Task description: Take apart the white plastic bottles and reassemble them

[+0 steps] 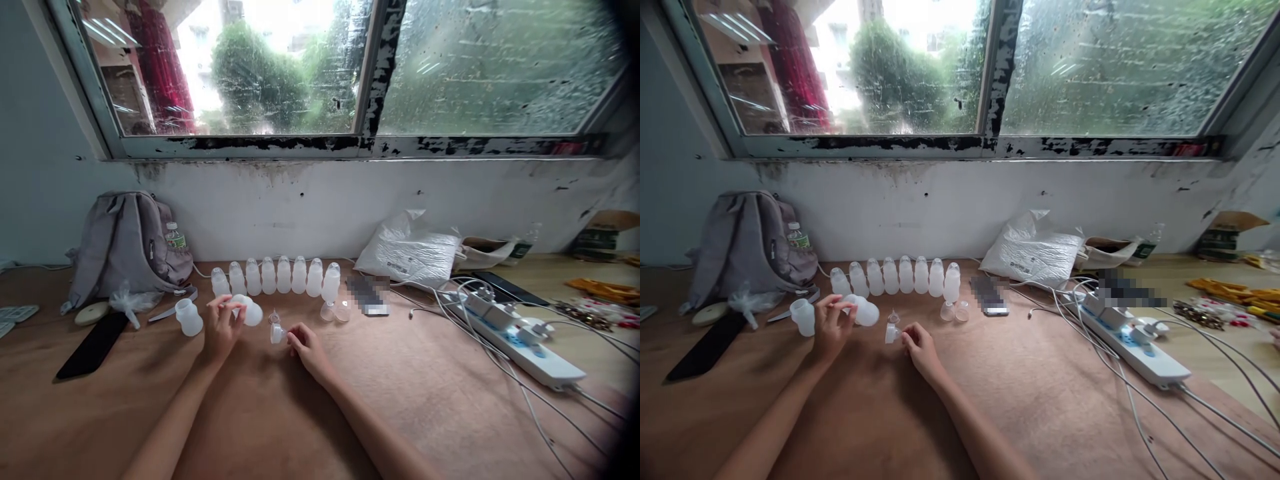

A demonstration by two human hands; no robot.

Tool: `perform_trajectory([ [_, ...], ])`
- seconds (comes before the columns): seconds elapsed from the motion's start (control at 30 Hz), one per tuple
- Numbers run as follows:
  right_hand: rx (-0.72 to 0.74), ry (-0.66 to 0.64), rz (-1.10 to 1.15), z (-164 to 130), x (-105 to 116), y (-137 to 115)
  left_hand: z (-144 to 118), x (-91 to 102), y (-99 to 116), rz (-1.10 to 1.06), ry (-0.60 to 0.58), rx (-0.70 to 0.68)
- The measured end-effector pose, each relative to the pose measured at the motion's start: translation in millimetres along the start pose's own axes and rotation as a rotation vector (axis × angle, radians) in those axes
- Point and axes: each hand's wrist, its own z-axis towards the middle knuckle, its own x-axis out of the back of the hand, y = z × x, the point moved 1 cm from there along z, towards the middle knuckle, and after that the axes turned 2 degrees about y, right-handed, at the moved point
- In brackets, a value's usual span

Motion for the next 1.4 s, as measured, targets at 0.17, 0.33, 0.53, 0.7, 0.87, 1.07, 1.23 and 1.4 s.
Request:
perform_trajectory([
  [0.17,-0.008,0.153,0.096,3.0,8.7,1.3,-21.5,-16.9,35.6,-0.218,-0.095,0.073],
  [0.33,-0.021,0.238,0.118,6.4,14.0,3.7,-35.7,-26.3,40.7,-0.351,-0.199,0.145],
  [0.53,-0.018,0.215,0.13,5.7,12.0,4.6,-45.6,-28.0,40.9,-0.502,-0.321,0.26],
  [0.7,-0.008,0.202,0.12,4.7,11.5,1.8,-53.0,-36.4,43.3,-0.661,-0.463,0.553],
  [0.87,0.001,0.231,0.105,4.0,14.7,0.5,-52.4,-36.3,40.4,-0.563,-0.541,0.525],
  [1.07,0.029,0.354,0.033,2.5,19.3,0.8,-50.0,-30.1,35.2,-0.268,-0.469,0.159],
  [1.23,0.038,0.314,-0.031,1.1,15.7,0.1,-52.3,-30.8,32.6,-0.164,-0.499,0.064],
  [1.4,0.059,0.272,-0.069,-0.3,13.5,-0.6,-51.3,-30.2,32.9,-0.141,-0.491,0.039],
])
